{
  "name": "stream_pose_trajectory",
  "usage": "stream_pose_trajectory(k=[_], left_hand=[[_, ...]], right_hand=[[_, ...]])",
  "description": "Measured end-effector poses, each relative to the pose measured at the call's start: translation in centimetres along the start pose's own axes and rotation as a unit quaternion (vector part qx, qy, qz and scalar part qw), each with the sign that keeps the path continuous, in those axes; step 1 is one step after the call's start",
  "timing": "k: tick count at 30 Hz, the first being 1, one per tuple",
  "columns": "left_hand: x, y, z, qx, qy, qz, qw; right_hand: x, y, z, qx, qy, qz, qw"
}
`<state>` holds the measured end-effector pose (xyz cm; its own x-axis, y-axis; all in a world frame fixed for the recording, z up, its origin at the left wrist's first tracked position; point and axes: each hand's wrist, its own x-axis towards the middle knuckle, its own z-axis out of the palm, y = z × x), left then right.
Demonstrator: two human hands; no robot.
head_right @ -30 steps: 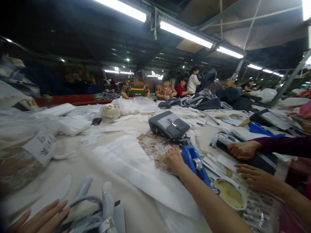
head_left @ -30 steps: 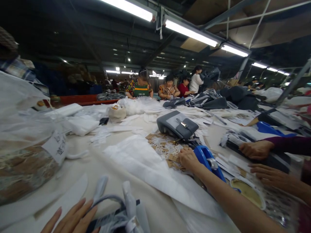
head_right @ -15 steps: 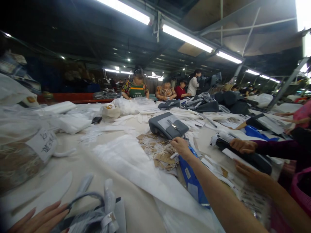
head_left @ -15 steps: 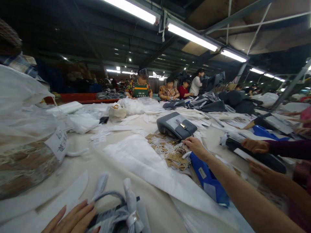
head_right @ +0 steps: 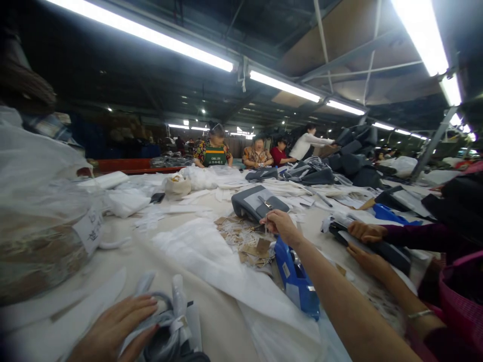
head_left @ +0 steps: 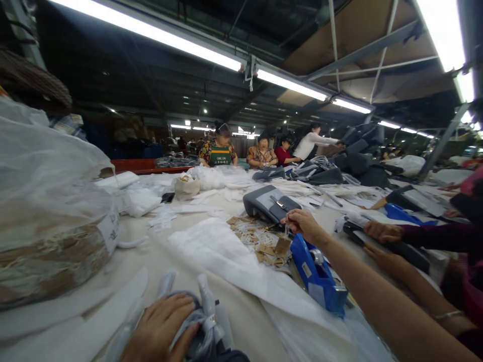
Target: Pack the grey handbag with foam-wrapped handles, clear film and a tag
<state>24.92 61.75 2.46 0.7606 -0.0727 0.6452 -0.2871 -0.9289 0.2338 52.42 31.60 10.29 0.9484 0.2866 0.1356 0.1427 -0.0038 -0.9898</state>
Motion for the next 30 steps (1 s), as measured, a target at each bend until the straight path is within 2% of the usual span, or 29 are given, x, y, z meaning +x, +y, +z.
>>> stream_pose_trajectory(k=[3,6,8,11,15,19,23,30], left_hand=[[4.6,3.3,-0.2,-0.110,-0.072,-0.110,0.985],[10.0,6.4,0.6,-0.219,-0.116,-0.193,0.949],[13.1,7.9,1.8,-0.282,-0.121,-0.223,0.925],[16.4,9.5,4.5,-0.318,-0.121,-0.229,0.912],[18.5,11.4,8.2,-0.328,-0.147,-0.227,0.905],[19.4,13.2,10.5,-0.340,-0.186,-0.221,0.895],[20.7,13.9,11.1,-0.317,-0.203,-0.225,0.898],[25.3,13.0,10.3,-0.187,-0.168,-0.190,0.949]], right_hand=[[-1.0,-1.3,0.4,0.034,-0.031,0.005,0.999],[-1.9,-2.4,0.4,0.059,-0.075,0.027,0.995],[-2.5,-3.0,0.3,0.069,-0.106,0.042,0.991],[-3.2,-3.3,0.1,0.079,-0.140,0.058,0.985],[-4.0,-3.3,0.1,0.093,-0.168,0.068,0.979],[-4.4,-3.3,0.3,0.096,-0.177,0.076,0.977],[-3.9,-3.1,-0.1,0.087,-0.170,0.066,0.979],[-2.3,-1.8,-1.8,0.046,-0.081,-0.013,0.996]])
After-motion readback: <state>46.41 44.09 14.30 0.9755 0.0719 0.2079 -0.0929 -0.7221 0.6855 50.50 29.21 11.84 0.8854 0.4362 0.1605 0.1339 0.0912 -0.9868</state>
